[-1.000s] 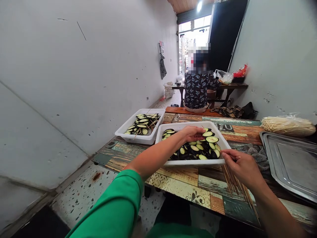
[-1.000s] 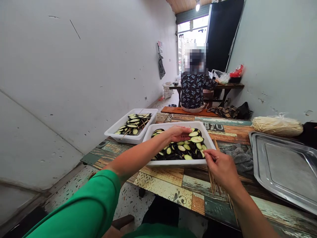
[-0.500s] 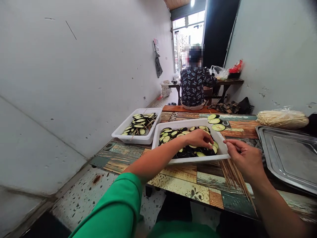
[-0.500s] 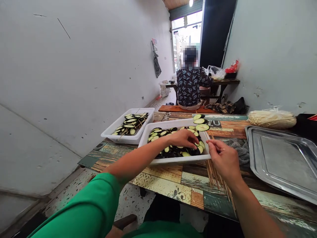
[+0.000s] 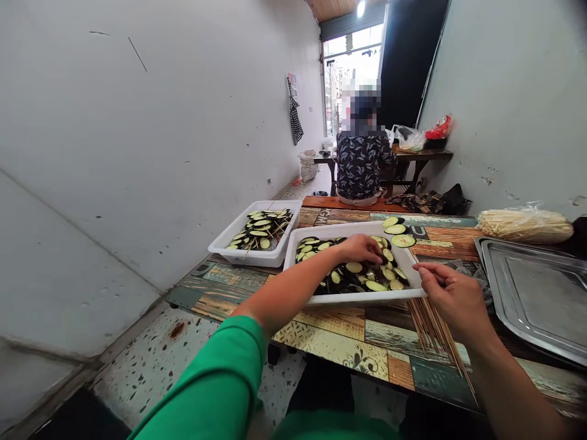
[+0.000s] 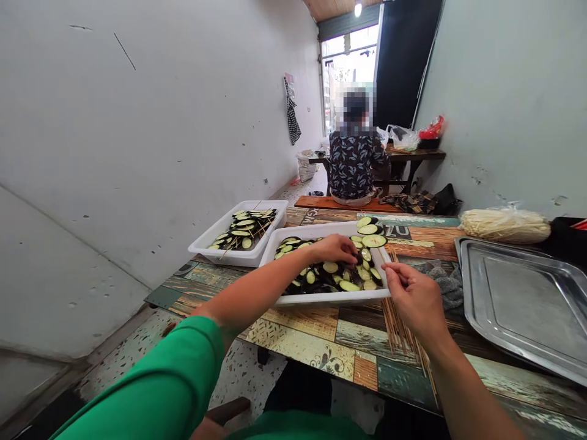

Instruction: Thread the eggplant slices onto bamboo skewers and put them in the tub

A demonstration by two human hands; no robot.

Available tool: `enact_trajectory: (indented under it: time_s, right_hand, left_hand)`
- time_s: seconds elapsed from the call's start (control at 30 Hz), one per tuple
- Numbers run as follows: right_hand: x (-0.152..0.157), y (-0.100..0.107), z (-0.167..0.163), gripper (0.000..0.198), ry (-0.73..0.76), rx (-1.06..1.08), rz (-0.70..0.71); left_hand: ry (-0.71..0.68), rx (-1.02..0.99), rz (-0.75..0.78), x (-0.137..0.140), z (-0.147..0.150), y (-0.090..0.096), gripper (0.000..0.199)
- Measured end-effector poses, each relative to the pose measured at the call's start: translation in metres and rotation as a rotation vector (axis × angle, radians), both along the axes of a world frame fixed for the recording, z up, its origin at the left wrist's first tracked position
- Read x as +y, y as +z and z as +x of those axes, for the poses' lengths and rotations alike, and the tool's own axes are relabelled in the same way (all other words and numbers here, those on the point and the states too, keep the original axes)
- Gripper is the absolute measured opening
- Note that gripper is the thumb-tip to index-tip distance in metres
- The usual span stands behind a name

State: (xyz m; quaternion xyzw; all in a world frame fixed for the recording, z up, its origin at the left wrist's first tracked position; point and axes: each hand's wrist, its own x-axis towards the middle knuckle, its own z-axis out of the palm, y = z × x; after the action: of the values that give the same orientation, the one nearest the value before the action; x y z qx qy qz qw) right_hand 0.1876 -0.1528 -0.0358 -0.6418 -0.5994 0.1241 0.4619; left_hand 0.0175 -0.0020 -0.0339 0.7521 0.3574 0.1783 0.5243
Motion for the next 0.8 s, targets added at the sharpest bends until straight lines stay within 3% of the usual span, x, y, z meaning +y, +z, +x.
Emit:
enact_trajectory:
  time_s: [0.07, 0.13, 0.27, 0.33, 0.47, 0.6, 0.8]
  right_hand:
    - [0.000, 0.000, 0.000, 0.032, 0.021, 0.000, -0.004]
    - [0.000, -0.001, 0.000, 0.033, 0.041, -0.001, -0.015]
    - [0.000, -0.001, 0.001, 0.034, 0.036, -0.003, -0.026]
    - [0.000, 0.000, 0.000, 0.034, 0.040, 0.006, -0.033]
    - [0.000, 0.001, -0.001, 0.032, 0.055, 0.019, -0.022]
    - [-0.001, -0.001, -0.001, 0.033, 0.078, 0.021, -0.024]
    - [-0.002, -0.001, 0.000, 0.033, 0.122, -0.058, -0.047]
  left_hand:
    - [0.176, -0.155, -0.219, 0.011, -0.008, 0.001, 0.016]
    - [0.277, -0.250, -0.302, 0.019, -0.013, 0.002, 0.018]
    - [0.347, -0.233, -0.105, 0.023, -0.018, 0.003, 0.016]
    - [0.324, -0.214, -0.104, 0.021, -0.017, 0.004, 0.016]
    - [0.305, -0.251, -0.356, 0.014, -0.013, 0.008, 0.020]
    - [0.394, -0.391, -0.612, 0.015, -0.013, 0.014, 0.010]
    - [0.549, -0.527, -0.797, 0.021, -0.014, 0.020, 0.005]
